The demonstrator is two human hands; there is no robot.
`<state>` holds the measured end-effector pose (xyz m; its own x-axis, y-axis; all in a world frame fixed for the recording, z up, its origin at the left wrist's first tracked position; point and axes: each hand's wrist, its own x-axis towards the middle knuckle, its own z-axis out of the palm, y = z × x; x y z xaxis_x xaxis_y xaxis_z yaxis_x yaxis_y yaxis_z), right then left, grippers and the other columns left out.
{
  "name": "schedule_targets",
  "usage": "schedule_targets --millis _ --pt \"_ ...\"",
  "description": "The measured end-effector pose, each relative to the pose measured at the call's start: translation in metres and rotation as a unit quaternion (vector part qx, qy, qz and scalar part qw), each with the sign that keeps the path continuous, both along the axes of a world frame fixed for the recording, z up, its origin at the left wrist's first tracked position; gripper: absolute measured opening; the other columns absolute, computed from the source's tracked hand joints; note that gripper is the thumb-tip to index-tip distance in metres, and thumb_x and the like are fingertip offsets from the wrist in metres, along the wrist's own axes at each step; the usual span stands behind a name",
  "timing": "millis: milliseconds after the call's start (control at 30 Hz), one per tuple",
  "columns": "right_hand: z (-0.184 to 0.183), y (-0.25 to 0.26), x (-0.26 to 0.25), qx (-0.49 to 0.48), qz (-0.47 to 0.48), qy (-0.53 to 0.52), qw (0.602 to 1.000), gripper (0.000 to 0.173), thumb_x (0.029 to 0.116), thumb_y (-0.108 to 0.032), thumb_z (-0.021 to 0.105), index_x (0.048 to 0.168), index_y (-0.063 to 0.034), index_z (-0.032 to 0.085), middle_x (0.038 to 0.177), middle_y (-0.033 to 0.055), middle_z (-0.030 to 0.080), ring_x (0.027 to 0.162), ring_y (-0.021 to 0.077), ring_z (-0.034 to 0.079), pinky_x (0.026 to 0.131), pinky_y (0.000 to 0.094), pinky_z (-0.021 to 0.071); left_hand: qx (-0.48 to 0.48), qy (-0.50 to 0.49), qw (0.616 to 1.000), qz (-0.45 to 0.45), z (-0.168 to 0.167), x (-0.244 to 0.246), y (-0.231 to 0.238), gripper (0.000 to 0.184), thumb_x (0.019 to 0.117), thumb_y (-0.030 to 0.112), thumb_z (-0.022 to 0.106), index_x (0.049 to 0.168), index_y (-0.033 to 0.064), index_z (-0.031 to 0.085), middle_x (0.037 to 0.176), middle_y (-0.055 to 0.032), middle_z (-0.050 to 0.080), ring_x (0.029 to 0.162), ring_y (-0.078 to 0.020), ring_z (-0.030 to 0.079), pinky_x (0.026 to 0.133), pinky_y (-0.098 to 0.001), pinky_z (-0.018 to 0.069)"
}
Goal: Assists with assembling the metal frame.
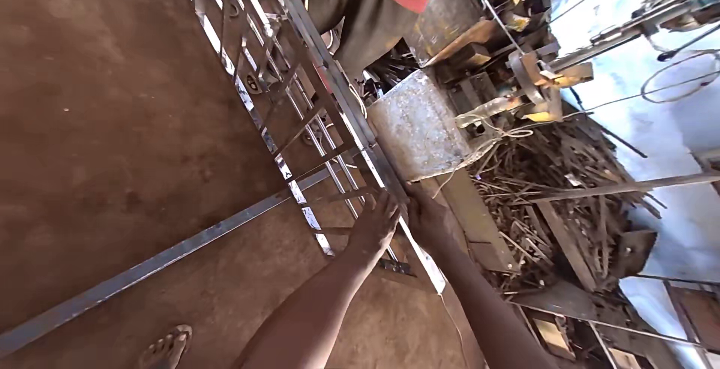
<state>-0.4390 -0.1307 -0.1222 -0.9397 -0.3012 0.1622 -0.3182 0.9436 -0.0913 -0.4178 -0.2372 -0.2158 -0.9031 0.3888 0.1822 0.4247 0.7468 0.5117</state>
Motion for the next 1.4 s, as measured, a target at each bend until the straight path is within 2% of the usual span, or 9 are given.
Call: schedule_targets --millis 133,233,567,867,1000,1133,1233,1333,1400 --pt "-0.004 0.002 0.003 -0.030 0.033 0.055 0.998 0.037 0.1014 -0.014 0.051 0.132 -0.0008 0.066 0.095 0.0160 0.074 0.071 0.0267 0.070 0.065 0.0456 0.0598 -0.013 -0.004 1.000 -0.006 -0.001 -0.002 -0.001 0.048 0.1015 0.010 0.058 0.149 0.0096 0.053 0.164 -0.0091 0.040 0.154 -0.0298 0.031 0.115 -0.0609 0.0345" --pt "-0.009 0.008 -0.001 -0.021 0.030 0.030 0.999 0.036 0.1002 -0.011 0.052 0.132 -0.0022 0.066 0.092 0.0170 0.073 0.072 0.0314 0.071 0.066 0.0521 0.0592 -0.019 -0.001 1.000 -0.003 -0.001 -0.001 0.001 0.051 0.1012 0.011 0.059 0.151 0.0110 0.050 0.164 -0.0084 0.040 0.154 -0.0291 0.030 0.116 -0.0616 0.0328" --pt "-0.019 0.002 -0.008 -0.052 0.016 0.034 0.998 0.038 0.1005 -0.014 0.051 0.134 -0.0047 0.067 0.093 0.0144 0.074 0.071 0.0269 0.071 0.066 0.0477 0.0597 -0.026 0.028 0.999 0.007 -0.007 -0.003 0.002 0.050 0.0999 0.009 0.058 0.149 0.0100 0.053 0.163 -0.0070 0.041 0.154 -0.0286 0.031 0.115 -0.0619 0.0338" --pt "-0.013 -0.001 -0.018 -0.020 -0.021 -0.030 0.999 0.042 0.0997 -0.015 0.048 0.138 -0.0084 0.066 0.101 0.0212 0.074 0.086 0.0406 0.072 0.076 0.0591 0.0581 -0.058 0.043 0.997 0.013 -0.001 -0.003 -0.002 0.049 0.0981 0.006 0.056 0.147 0.0096 0.055 0.160 -0.0036 0.046 0.150 -0.0258 0.040 0.112 -0.0560 0.0403" --pt "-0.009 -0.008 -0.014 -0.093 0.017 0.055 0.994 0.037 0.1000 -0.016 0.051 0.129 -0.0019 0.070 0.105 0.0169 0.077 0.086 0.0314 0.075 0.079 0.0494 0.0620 -0.020 0.026 0.999 0.003 -0.005 -0.003 -0.001 0.046 0.0966 0.009 0.060 0.143 0.0075 0.059 0.159 -0.0080 0.048 0.150 -0.0300 0.040 0.112 -0.0613 0.0398" --pt "0.003 -0.011 0.008 -0.193 -0.035 0.104 0.975 0.039 0.0988 -0.022 0.053 0.128 0.0000 0.069 0.071 0.0055 0.068 0.051 0.0128 0.057 0.051 0.0337 0.0522 -0.010 -0.037 0.999 -0.028 0.003 -0.007 -0.010 0.047 0.0983 0.007 0.057 0.146 0.0082 0.056 0.162 -0.0078 0.043 0.153 -0.0292 0.033 0.115 -0.0602 0.0357" --pt "0.013 -0.002 0.049 -0.304 -0.102 0.083 0.943 0.040 0.0997 -0.018 0.053 0.133 0.0020 0.063 0.065 -0.0022 0.062 0.048 0.0047 0.052 0.046 0.0254 0.0481 0.047 -0.132 0.986 -0.085 0.016 -0.014 -0.032 0.065 0.0889 0.016 0.070 0.150 0.0063 0.050 0.163 -0.0104 0.040 0.155 -0.0297 0.028 0.122 -0.0621 0.0216" --pt "0.016 0.002 0.097 -0.397 -0.152 0.071 0.902 0.041 0.0988 -0.010 0.054 0.136 0.0078 0.056 0.070 -0.0025 0.062 0.051 0.0035 0.053 0.045 0.0226 0.0479 0.079 -0.122 0.987 0.064 0.023 -0.039 -0.059 0.073 0.0877 0.024 0.069 0.154 0.0063 0.044 0.158 -0.0157 0.046 0.148 -0.0327 0.040 0.119 -0.0592 0.0297" --pt "0.013 0.004 0.129 -0.429 -0.182 0.057 0.883 0.042 0.0993 -0.004 0.053 0.138 0.0104 0.052 0.071 -0.0022 0.062 0.051 0.0036 0.053 0.045 0.0224 0.0475 0.047 -0.123 0.975 0.179 0.029 -0.077 -0.068 0.095 0.0834 0.033 0.075 0.159 -0.0005 0.028 0.167 -0.0226 0.026 0.154 -0.0383 0.025 0.119 -0.0625 0.0236"
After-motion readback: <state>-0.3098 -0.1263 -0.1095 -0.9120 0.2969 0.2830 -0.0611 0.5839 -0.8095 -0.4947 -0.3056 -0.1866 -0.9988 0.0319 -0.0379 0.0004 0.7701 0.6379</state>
